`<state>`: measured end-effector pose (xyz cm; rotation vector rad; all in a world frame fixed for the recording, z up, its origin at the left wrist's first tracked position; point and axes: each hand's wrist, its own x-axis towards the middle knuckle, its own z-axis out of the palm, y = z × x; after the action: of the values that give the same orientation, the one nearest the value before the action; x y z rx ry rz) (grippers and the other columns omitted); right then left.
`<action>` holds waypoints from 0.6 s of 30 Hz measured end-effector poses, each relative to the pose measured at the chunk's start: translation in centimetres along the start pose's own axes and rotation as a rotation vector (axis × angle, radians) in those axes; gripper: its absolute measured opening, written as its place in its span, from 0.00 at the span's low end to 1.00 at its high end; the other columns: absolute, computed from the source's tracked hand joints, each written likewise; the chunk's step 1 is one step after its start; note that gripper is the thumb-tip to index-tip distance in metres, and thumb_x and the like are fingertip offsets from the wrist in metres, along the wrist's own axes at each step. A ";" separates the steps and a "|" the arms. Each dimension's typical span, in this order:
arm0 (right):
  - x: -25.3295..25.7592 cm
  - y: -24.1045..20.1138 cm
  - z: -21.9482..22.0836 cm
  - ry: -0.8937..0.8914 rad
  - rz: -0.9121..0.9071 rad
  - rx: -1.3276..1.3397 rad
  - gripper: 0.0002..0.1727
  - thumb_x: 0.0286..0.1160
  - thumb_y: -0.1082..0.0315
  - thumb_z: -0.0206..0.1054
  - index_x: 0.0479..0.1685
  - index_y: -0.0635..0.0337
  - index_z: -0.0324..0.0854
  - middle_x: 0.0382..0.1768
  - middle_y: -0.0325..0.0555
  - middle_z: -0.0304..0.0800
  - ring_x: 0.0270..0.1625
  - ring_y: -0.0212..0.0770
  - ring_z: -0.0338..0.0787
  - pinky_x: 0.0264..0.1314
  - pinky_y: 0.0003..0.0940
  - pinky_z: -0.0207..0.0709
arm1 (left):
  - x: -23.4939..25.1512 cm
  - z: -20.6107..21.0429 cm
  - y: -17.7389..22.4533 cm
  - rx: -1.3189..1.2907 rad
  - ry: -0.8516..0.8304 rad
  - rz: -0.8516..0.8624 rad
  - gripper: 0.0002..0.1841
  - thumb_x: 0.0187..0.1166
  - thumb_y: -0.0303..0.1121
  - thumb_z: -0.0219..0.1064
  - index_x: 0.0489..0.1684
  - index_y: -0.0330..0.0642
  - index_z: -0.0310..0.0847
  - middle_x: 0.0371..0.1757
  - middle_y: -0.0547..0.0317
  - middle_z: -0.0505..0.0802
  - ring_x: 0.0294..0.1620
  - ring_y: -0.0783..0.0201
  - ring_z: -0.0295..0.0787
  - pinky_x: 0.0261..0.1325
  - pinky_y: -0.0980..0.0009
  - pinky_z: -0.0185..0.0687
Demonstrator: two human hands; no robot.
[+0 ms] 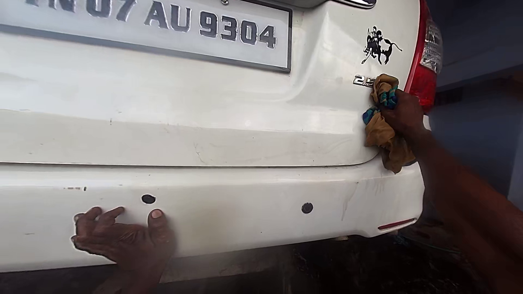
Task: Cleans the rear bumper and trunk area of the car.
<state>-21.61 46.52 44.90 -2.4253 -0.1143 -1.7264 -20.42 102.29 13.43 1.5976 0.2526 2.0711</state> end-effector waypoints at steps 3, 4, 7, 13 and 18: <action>-0.1 -2.1 -0.5 -0.062 -0.079 -0.030 0.28 0.77 0.50 0.70 0.54 0.71 0.79 0.46 0.72 0.87 0.54 0.75 0.88 0.49 0.75 0.74 | -0.1 0.3 -0.6 0.014 -0.007 0.023 0.41 0.81 0.60 0.51 0.69 0.22 0.71 0.81 0.17 0.68 0.89 0.28 0.54 0.91 0.43 0.43; -0.4 -1.8 -0.4 -0.071 -0.085 -0.030 0.28 0.76 0.50 0.69 0.55 0.71 0.79 0.46 0.72 0.87 0.54 0.75 0.88 0.48 0.75 0.74 | -0.1 0.0 -0.6 0.021 -0.021 0.022 0.41 0.81 0.60 0.51 0.68 0.21 0.71 0.81 0.17 0.68 0.89 0.27 0.54 0.91 0.43 0.43; 0.1 -0.7 -0.8 -0.090 -0.017 -0.058 0.27 0.76 0.50 0.68 0.53 0.71 0.79 0.48 0.74 0.86 0.56 0.77 0.87 0.48 0.77 0.72 | 0.1 -0.1 -0.2 0.020 -0.021 0.009 0.41 0.81 0.59 0.50 0.70 0.21 0.70 0.82 0.17 0.66 0.90 0.27 0.51 0.92 0.43 0.41; 0.3 -0.6 -0.9 -0.112 -0.006 -0.052 0.29 0.77 0.46 0.67 0.52 0.69 0.80 0.48 0.72 0.87 0.56 0.74 0.87 0.48 0.76 0.73 | 0.0 0.0 -0.3 0.019 -0.025 0.006 0.41 0.81 0.59 0.50 0.70 0.21 0.71 0.82 0.18 0.67 0.90 0.27 0.51 0.92 0.42 0.41; 0.3 -1.2 -0.2 -0.087 -0.030 0.023 0.29 0.73 0.46 0.69 0.52 0.69 0.80 0.45 0.70 0.88 0.53 0.73 0.88 0.48 0.76 0.73 | -0.2 0.1 -0.7 0.012 -0.023 0.024 0.41 0.81 0.60 0.51 0.71 0.22 0.70 0.83 0.18 0.66 0.91 0.28 0.50 0.92 0.43 0.38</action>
<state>-21.89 47.67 45.37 -2.4945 -0.1809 -1.6218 -20.09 102.81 12.96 1.6383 0.2395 2.0716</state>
